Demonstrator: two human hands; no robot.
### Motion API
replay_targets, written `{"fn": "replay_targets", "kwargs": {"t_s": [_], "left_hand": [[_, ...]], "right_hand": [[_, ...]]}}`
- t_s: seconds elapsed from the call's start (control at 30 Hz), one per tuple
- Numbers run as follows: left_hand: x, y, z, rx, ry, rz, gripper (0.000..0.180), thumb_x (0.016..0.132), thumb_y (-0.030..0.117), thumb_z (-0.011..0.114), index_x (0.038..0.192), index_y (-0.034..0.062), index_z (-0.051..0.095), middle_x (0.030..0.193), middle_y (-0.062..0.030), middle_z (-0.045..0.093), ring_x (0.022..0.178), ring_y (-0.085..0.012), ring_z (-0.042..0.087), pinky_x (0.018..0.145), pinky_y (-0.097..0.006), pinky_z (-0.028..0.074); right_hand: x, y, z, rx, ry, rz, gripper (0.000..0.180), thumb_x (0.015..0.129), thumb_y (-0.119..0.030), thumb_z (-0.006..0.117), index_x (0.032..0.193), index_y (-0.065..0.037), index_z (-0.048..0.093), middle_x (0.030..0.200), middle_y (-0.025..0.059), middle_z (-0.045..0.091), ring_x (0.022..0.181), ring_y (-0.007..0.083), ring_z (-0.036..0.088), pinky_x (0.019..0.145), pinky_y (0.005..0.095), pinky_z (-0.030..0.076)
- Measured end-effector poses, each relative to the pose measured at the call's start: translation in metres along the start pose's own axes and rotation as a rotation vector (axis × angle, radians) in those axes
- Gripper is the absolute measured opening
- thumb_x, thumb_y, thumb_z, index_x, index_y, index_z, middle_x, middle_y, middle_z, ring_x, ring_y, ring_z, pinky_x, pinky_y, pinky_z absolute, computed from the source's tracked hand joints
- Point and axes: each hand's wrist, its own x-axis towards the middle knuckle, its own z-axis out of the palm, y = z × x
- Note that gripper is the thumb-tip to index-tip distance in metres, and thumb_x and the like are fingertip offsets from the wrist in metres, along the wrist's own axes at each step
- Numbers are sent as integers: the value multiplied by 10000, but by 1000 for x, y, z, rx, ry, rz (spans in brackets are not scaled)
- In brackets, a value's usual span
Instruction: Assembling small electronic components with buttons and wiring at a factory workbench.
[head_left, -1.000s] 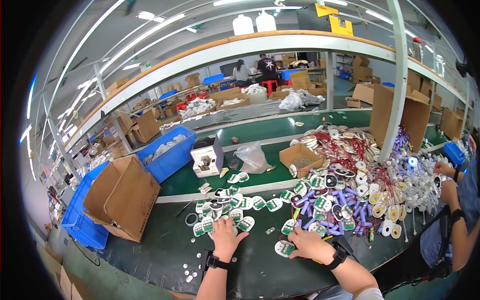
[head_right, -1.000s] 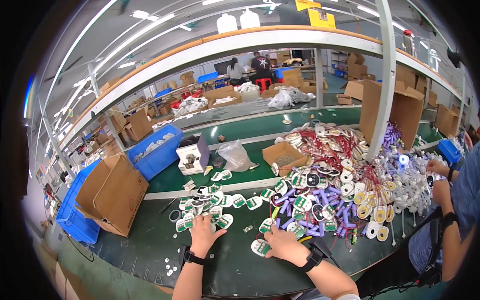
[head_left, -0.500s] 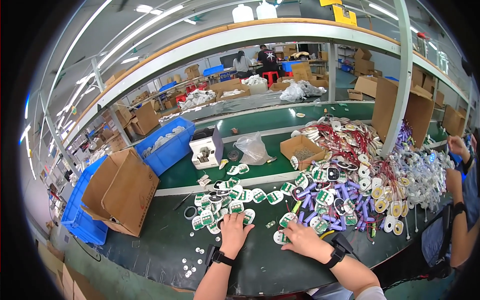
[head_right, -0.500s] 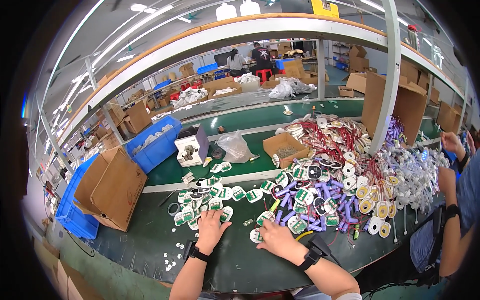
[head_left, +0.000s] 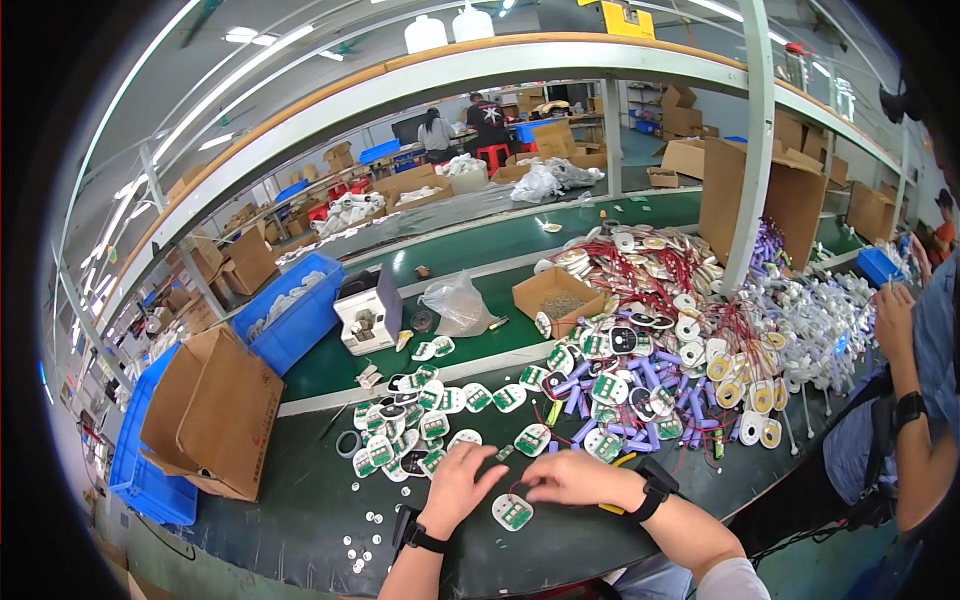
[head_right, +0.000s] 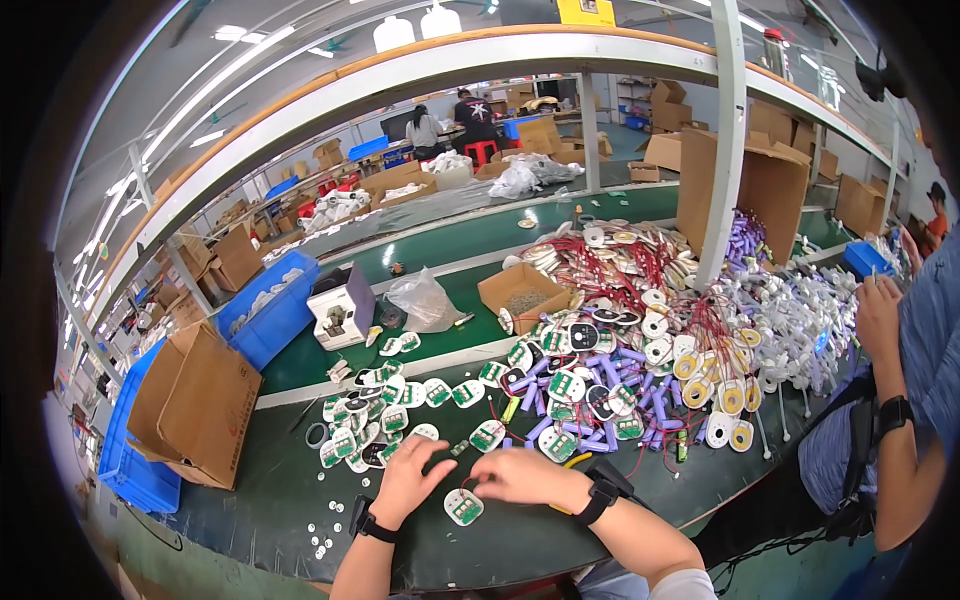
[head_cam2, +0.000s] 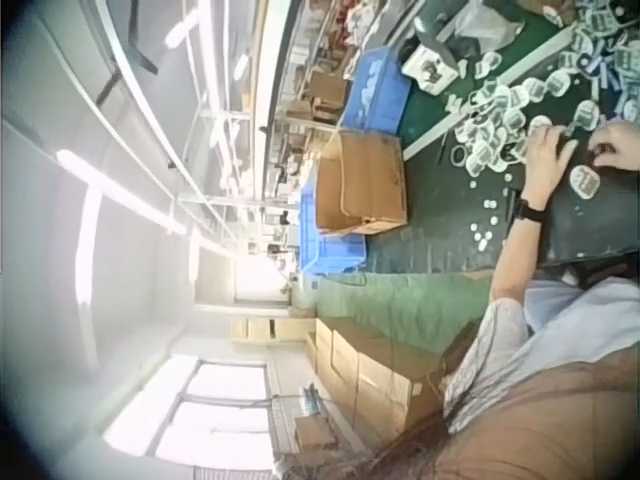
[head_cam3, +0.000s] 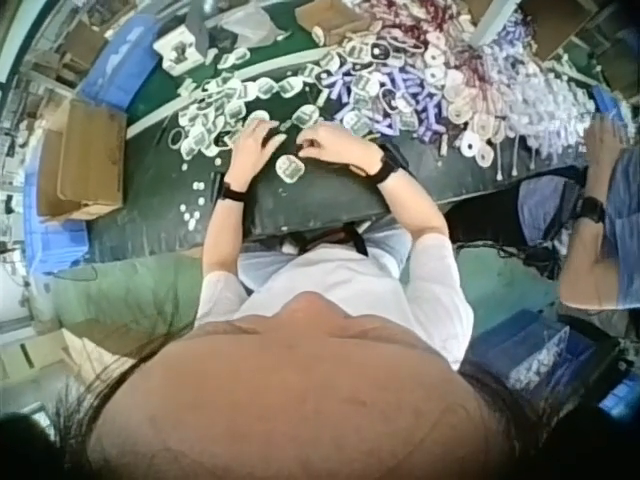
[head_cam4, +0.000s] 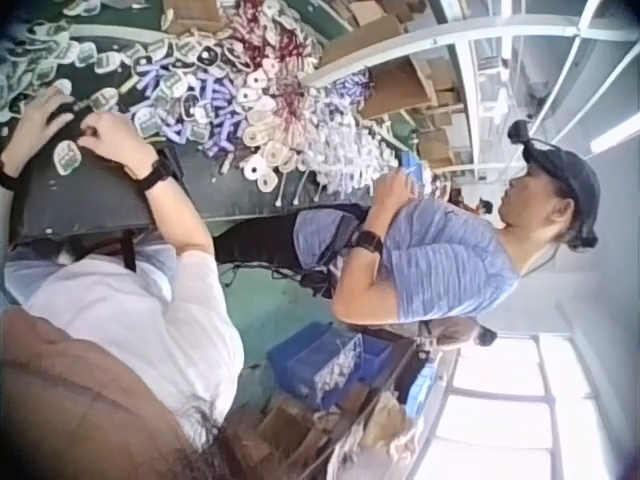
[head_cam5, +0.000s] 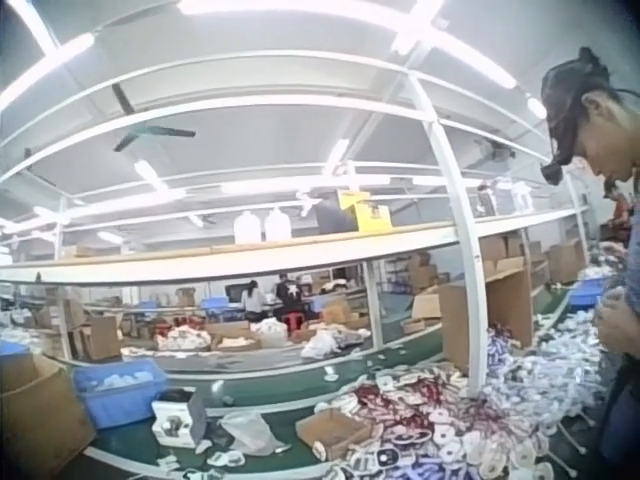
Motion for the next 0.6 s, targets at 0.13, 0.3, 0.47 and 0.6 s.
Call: {"fn": "replay_targets", "kwargs": {"t_s": [0.13, 0.3, 0.47, 0.6], "left_hand": [[0, 23, -10, -8, -262, 14, 333, 710, 358, 730, 859, 80, 621, 757, -63, 595, 674, -232, 605, 583, -325, 481], [-9, 28, -12, 32, -527, 80, 499, 658, 460, 729, 950, 83, 582, 882, -92, 565, 778, -272, 604, 636, -363, 494], [-9, 31, -2, -105, -534, -31, 451, 730, 303, 708, 1071, 63, 536, 1026, -135, 506, 859, -308, 591, 713, -387, 505], [-15, 22, 12, -114, -450, 5, 427, 754, 227, 689, 1107, 49, 528, 1056, -139, 509, 917, -315, 573, 774, -377, 494]], "right_hand": [[-7, 24, -25, -489, 214, 303, 300, 759, -348, 652, 759, -48, 643, 723, 137, 635, 697, 302, 638, 609, 394, 505], [-12, 17, -31, -613, 66, 440, 408, 711, -423, 692, 731, -19, 632, 710, 145, 639, 681, 302, 646, 601, 395, 510], [-12, 24, -11, -584, 123, 427, 310, 694, -287, 674, 812, -7, 618, 753, 160, 644, 711, 317, 644, 637, 396, 515], [-10, 36, -33, -226, 294, 422, 230, 709, -195, 599, 828, 1, 608, 727, 161, 628, 663, 319, 627, 618, 388, 499]]}}
